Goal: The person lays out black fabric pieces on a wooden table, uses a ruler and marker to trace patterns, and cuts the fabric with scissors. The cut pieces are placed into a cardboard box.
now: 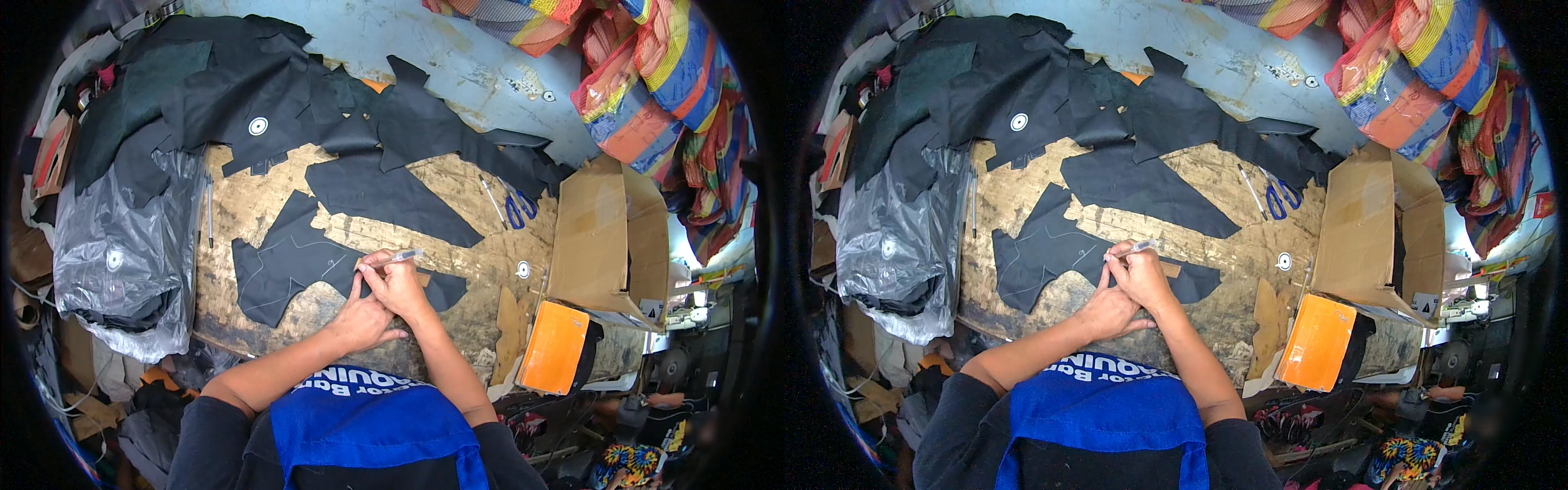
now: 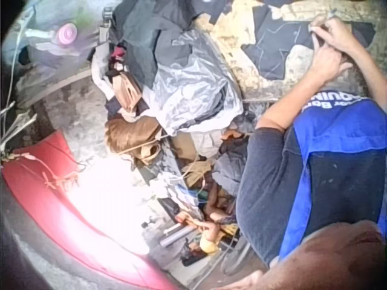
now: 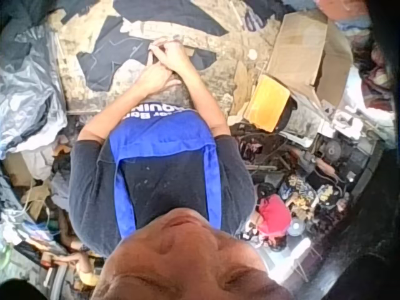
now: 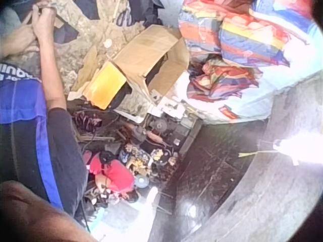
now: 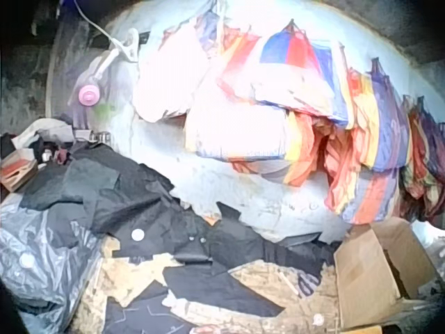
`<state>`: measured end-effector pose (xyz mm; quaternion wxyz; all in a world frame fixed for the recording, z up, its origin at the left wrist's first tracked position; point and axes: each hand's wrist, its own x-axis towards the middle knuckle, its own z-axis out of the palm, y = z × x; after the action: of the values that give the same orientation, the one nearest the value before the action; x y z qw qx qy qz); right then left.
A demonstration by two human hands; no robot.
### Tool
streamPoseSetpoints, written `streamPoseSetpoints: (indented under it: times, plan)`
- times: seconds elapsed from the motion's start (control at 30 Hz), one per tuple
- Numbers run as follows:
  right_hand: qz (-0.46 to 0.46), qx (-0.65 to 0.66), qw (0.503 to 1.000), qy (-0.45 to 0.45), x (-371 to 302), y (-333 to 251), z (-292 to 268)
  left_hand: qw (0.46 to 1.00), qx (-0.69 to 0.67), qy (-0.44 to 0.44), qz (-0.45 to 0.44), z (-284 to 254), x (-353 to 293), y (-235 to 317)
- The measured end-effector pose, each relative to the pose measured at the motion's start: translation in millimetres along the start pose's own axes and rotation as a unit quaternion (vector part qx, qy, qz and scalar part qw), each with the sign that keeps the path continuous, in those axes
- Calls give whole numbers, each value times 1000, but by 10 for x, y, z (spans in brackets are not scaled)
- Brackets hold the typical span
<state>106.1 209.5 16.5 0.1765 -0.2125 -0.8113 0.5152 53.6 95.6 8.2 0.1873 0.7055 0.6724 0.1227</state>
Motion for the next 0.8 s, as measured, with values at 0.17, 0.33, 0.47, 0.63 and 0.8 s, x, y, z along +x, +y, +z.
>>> streamPoseSetpoints:
  times: [0.17,0.33,0.47,0.63,0.8]
  plan:
    - [-21,-4,996,81,23,-25,117,1000,-22,-3,-2,-27,-8,0]
    - [-27,66,995,64,22,-21,102,1000,-15,-22,-8,-59,-6,10]
    - [-66,1,993,95,56,-49,110,999,-31,-8,-1,-63,-7,7]
    - [-13,37,992,122,80,-68,178,1000,-24,-7,-8,-63,-5,6]
    - [-77,-23,983,163,35,-74,151,998,-29,-45,-14,-99,11,23]
